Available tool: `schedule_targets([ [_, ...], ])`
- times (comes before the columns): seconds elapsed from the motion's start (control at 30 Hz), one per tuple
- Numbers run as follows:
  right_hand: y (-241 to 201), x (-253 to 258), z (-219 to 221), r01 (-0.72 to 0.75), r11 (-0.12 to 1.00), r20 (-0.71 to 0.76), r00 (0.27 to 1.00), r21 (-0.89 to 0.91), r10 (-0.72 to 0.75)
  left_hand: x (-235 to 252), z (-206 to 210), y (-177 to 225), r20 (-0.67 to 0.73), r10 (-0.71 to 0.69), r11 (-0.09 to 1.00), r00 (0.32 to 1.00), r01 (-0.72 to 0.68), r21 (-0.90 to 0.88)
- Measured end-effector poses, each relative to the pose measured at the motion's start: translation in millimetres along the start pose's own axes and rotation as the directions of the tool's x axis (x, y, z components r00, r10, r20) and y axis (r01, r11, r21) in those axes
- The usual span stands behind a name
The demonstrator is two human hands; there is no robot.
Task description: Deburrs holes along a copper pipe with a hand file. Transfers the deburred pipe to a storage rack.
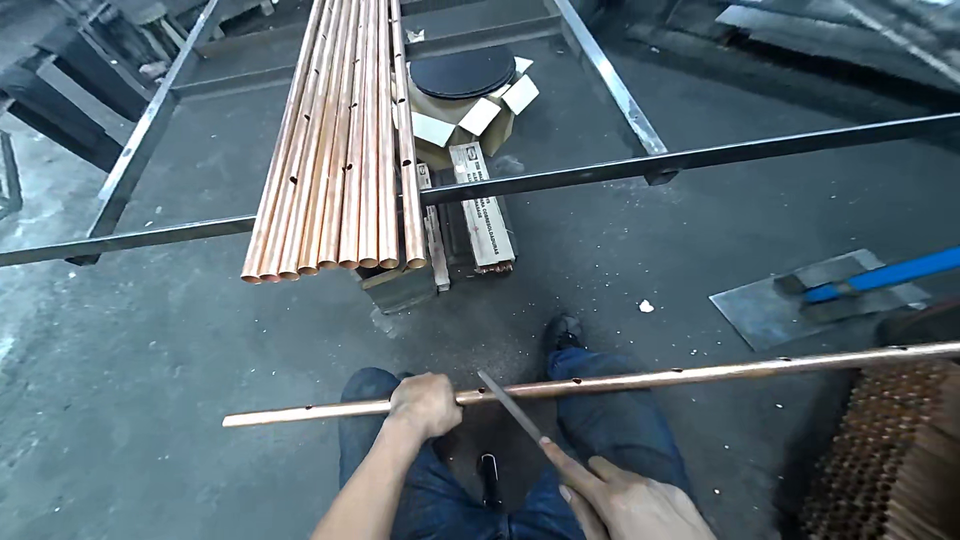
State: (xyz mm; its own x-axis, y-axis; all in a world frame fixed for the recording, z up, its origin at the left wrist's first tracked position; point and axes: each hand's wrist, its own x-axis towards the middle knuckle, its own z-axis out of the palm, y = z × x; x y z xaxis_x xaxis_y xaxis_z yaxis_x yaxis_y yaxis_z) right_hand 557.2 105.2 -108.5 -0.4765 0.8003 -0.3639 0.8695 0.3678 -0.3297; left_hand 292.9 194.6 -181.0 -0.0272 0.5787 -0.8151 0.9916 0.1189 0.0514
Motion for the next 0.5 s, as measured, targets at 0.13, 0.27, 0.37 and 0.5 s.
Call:
schedule_targets([
  [0.13,-6,-15,0,0.043,0.999,0.084,0.996,-0.018,-0.042,1,-6,-2,0.053,0.007,1.0,0.999,-0.006,-0.018],
  [0.27,-10,4,14,0.035,0.999,0.04,0.999,-0.032,-0.034,3,-6,0,0.043,0.002,1.0,0.999,-0.002,-0.02],
  [0.37,-23,60,22,0.008,0.993,0.042,0.999,-0.12,-0.003,1,0,4,0.005,-0.009,1.0,1.0,0.009,-0.019],
  [0.5,-35,119,-3,-0.018,0.991,0.25,0.967,-0.13,0.05,-4,2,5,-0.05,0.011,1.0,0.999,-0.01,0.005],
])
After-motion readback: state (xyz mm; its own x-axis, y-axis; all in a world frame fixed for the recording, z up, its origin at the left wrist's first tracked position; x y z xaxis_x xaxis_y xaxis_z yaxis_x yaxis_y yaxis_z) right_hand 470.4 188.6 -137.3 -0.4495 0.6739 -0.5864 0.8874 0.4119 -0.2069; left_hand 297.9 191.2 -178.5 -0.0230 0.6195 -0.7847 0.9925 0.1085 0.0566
